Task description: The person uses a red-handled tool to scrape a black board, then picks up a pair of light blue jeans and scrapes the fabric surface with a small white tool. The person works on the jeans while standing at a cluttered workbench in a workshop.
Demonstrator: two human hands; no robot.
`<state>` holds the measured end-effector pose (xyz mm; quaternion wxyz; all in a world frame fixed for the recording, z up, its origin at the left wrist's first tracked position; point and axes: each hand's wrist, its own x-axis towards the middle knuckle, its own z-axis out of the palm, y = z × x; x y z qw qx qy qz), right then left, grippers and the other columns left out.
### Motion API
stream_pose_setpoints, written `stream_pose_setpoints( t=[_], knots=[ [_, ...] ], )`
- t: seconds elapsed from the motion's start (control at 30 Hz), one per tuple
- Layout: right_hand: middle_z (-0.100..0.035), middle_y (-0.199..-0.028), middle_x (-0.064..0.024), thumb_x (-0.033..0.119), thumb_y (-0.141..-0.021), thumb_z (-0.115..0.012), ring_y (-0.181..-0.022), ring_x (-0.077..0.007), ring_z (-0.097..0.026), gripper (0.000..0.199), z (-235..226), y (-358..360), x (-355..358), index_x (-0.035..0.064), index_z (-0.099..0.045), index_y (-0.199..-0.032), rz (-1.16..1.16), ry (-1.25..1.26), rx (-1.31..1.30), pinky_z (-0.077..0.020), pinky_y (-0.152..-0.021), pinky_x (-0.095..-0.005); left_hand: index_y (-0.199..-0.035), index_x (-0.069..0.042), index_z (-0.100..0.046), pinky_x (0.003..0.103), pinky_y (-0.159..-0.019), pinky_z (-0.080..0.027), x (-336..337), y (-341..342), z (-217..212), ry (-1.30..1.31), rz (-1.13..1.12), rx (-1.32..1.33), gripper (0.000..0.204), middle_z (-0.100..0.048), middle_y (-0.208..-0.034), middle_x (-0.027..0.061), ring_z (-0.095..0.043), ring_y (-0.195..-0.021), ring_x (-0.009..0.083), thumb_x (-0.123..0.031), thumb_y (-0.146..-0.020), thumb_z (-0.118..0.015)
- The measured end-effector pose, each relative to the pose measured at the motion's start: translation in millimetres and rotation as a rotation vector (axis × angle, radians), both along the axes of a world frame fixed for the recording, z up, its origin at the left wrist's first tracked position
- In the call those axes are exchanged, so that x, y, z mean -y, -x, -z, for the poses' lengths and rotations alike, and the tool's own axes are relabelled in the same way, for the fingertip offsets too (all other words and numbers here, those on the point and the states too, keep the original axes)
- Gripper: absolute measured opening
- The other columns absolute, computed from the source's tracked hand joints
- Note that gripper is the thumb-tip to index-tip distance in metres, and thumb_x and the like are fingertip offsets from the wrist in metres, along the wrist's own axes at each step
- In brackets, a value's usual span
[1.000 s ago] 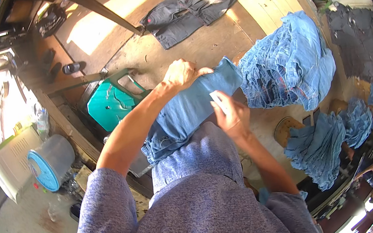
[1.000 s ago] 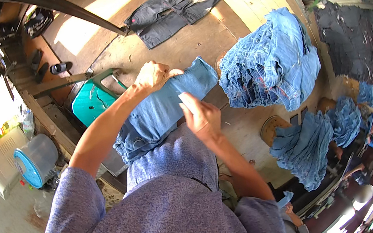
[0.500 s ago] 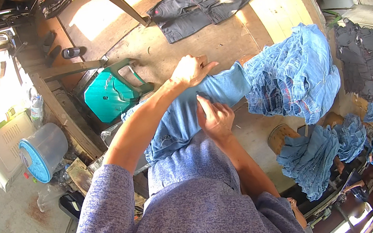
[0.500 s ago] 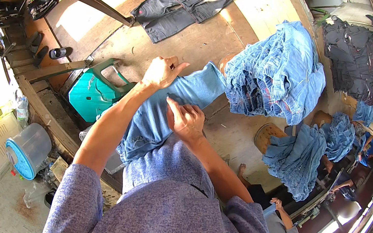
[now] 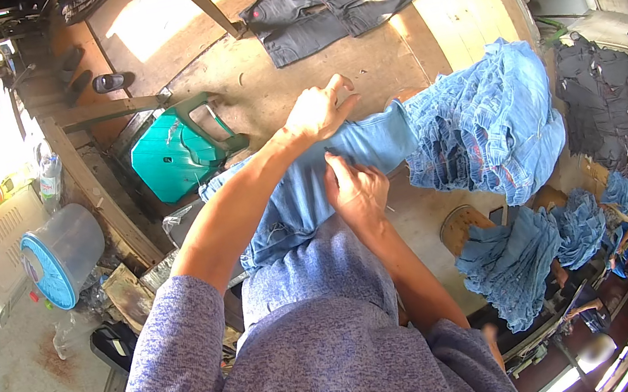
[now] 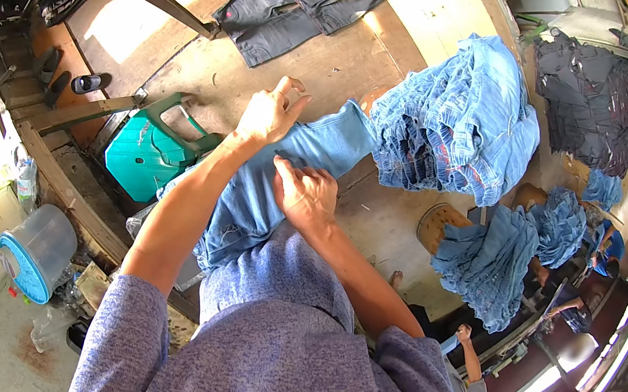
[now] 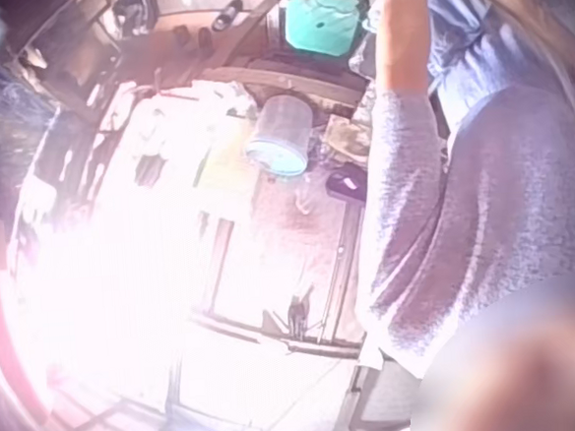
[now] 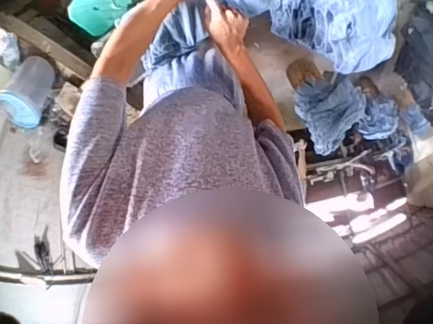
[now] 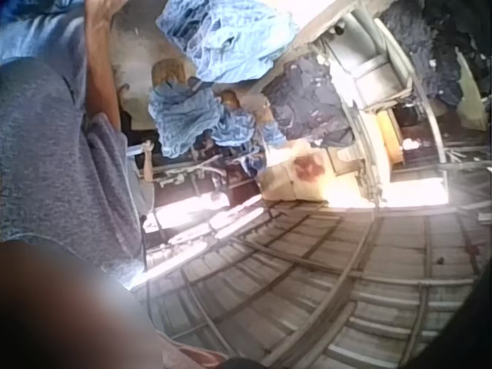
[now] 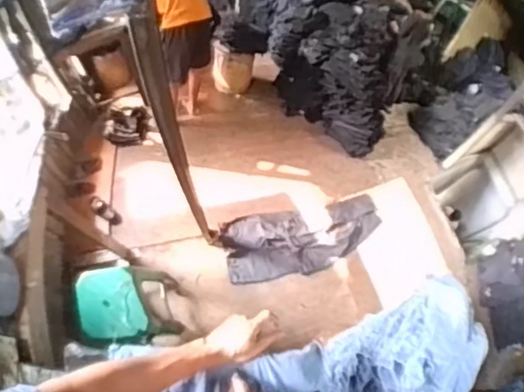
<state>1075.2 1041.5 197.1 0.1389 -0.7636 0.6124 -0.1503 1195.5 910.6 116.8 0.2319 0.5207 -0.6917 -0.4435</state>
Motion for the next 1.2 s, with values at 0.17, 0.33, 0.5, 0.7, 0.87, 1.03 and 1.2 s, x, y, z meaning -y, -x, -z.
stream_pose_setpoints(
  t=[0.17, 0.33, 0.5, 0.7, 0.87, 1.03, 1.2],
  knots=[
    [-0.068, -0.063, -0.0023, 0.013, -0.09, -0.072, -0.058, -0.0226, -0.067, 0.02, -3.1, 4.0, -7.9, 0.0161, -0.075, -0.11, -0.029, 0.018, -0.012, -0.0519, -0.06, -0.04, -0.118, -0.012, -0.059, 0.044, -0.05, -0.048, -1.3, 1.2, 5.4, 0.086, -0.019, -0.011, 0.031, -0.063, -0.056, 0.0146, -0.065, -0.05, 0.0343, -0.035, -0.101, -0.071],
    [-0.07, -0.064, -0.0037, 0.007, -0.086, -0.075, -0.054, -0.0223, -0.066, 0.019, -13.0, 13.9, -29.9, 0.0145, -0.078, -0.103, -0.013, 0.004, 0.019, -0.0505, -0.056, -0.036, -0.117, -0.013, -0.06, 0.044, -0.05, -0.048, -1.1, 1.1, 5.6, 0.04, -0.018, 0.004, 0.029, -0.063, -0.057, 0.0147, -0.065, -0.05, 0.034, -0.035, -0.102, -0.07],
    [-0.069, -0.062, -0.0026, 0.007, -0.086, -0.074, -0.053, -0.0211, -0.066, 0.016, -16.9, 21.4, -43.7, 0.0144, -0.077, -0.1, -0.022, -0.006, -0.01, -0.0485, -0.054, -0.0349, -0.117, -0.013, -0.06, 0.045, -0.05, -0.048, -0.9, 1.6, 2.2, 0.046, -0.025, 0.011, 0.029, -0.062, -0.055, 0.0134, -0.063, -0.047, 0.0334, -0.035, -0.102, -0.07],
    [-0.067, -0.063, -0.0006, 0.011, -0.088, -0.074, -0.059, -0.0207, -0.067, 0.021, -14.0, 26.6, -54.3, 0.0129, -0.072, -0.109, -0.042, -0.036, -0.026, -0.0502, -0.059, -0.0378, -0.119, -0.013, -0.059, 0.05, -0.059, -0.054, -0.6, 2.6, -3.3, -0.045, -0.009, 0.059, 0.03, -0.061, -0.056, 0.0171, -0.067, -0.057, 0.0406, -0.037, -0.103, -0.068],
    [-0.068, -0.064, -0.0015, 0.012, -0.087, -0.074, -0.061, -0.0208, -0.068, 0.019, -16.6, 25.5, -56.2, 0.0126, -0.073, -0.107, -0.017, -0.015, -0.027, -0.0517, -0.061, -0.0372, -0.118, -0.013, -0.059, 0.045, -0.05, -0.047, 0.0, 3.6, -4.5, 0.072, -0.031, 0.032, 0.028, -0.062, -0.054, 0.0121, -0.063, -0.047, 0.0327, -0.035, -0.103, -0.069],
    [-0.069, -0.062, -0.0039, 0.009, -0.087, -0.071, -0.058, -0.0222, -0.069, 0.015, -21.9, 26.6, -58.4, 0.0139, -0.074, -0.101, -0.048, -0.062, 0.007, -0.0543, -0.061, -0.0384, -0.123, -0.013, -0.061, 0.051, -0.068, -0.055, -3.5, 0.6, 0.5, -0.053, -0.027, 0.164, 0.031, -0.071, -0.079, 0.0199, -0.071, -0.074, 0.0418, -0.035, -0.103, -0.068],
    [-0.071, -0.072, -0.0012, 0.024, -0.087, -0.079, -0.065, -0.0195, -0.07, 0.039, -23.5, 15.2, -51.5, 0.0148, -0.075, -0.125, 0.131, 0.125, 0.305, -0.0582, -0.079, -0.0407, -0.136, -0.009, -0.067, 0.05, -0.083, -0.06, 8.2, -10.6, 36.7, 0.044, 0.137, 0.489, 0.04, -0.073, -0.123, 0.0231, -0.075, -0.094, 0.0385, -0.013, -0.097, -0.059]
  ],
)
